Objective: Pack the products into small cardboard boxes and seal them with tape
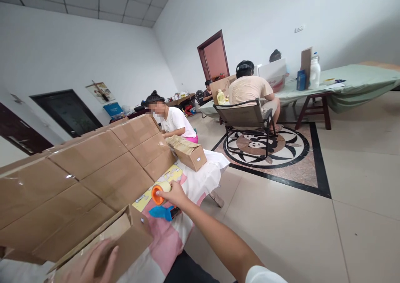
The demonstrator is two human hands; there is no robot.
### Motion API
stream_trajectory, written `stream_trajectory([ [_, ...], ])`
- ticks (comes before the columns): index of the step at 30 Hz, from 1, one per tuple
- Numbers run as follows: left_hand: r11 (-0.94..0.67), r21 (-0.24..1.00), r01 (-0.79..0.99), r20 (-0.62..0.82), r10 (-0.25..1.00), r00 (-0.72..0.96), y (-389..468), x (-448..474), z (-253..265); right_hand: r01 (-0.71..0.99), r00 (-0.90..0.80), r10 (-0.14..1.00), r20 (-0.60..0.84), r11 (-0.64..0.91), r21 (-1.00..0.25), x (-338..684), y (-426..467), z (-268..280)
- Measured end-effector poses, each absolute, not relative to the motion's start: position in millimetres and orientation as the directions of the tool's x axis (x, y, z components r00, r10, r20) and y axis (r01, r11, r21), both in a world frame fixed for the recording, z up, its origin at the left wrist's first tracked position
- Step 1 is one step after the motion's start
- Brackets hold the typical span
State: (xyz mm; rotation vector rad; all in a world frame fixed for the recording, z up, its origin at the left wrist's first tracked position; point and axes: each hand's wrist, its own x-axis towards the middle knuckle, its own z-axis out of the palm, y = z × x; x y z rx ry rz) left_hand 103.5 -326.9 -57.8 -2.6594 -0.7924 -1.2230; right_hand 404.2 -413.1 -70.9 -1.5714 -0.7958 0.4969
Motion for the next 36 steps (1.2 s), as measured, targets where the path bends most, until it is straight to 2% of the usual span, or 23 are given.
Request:
stream_trajectory([
  [2, -0.896, 0.165, 0.412, 0.737, 0.39, 0.552, -353.0, 134.8, -59.3, 0.037, 0.638, 0.758, 0.137, 0.147, -0.988, 383.0, -420.5, -69.1],
  [5, -0.894, 0.292, 0.34, 0.681, 0.444, 0.582, -382.4, 180.6, -61.0, -0.223, 0.615, 0.769, 0.174, 0.382, -0.897, 357.2, -432.3, -66.8],
  [9, -0.757, 0.571, 0.319, 0.542, 0.639, 0.547, -398.7, 212.4, -60.2, -0.265, 0.593, 0.754, 0.283, 0.515, -0.816, 344.9, -449.1, -64.4],
  [11, -0.695, 0.653, 0.301, 0.499, 0.694, 0.519, -400.9, 214.7, -59.2, -0.22, 0.551, 0.753, 0.361, 0.548, -0.807, 345.4, -457.4, -64.3],
  [15, -0.679, 0.676, 0.286, 0.543, 0.722, 0.43, -404.6, 210.9, -57.8, -0.004, 0.451, 0.764, 0.461, 0.519, -0.855, 345.9, -472.1, -64.9],
  [19, -0.718, 0.616, 0.324, 0.606, 0.695, 0.387, -412.2, 209.4, -56.8, 0.201, 0.404, 0.742, 0.536, 0.5, -0.843, 341.7, -481.7, -64.9],
  [24, -0.77, 0.513, 0.379, 0.708, 0.629, 0.32, -420.7, 206.4, -55.9, 0.398, 0.442, 0.654, 0.614, 0.471, -0.787, 333.8, -483.0, -70.0],
  [30, -0.624, 0.652, 0.431, 0.493, 0.78, 0.385, -418.9, 201.1, -67.7, 0.454, 0.558, 0.583, 0.59, 0.381, -0.805, 321.9, -478.4, -80.3],
  [36, -0.609, 0.652, 0.451, 0.462, 0.791, 0.401, -418.5, 199.9, -72.3, 0.443, 0.553, 0.628, 0.547, 0.334, -0.832, 311.0, -475.9, -97.1],
])
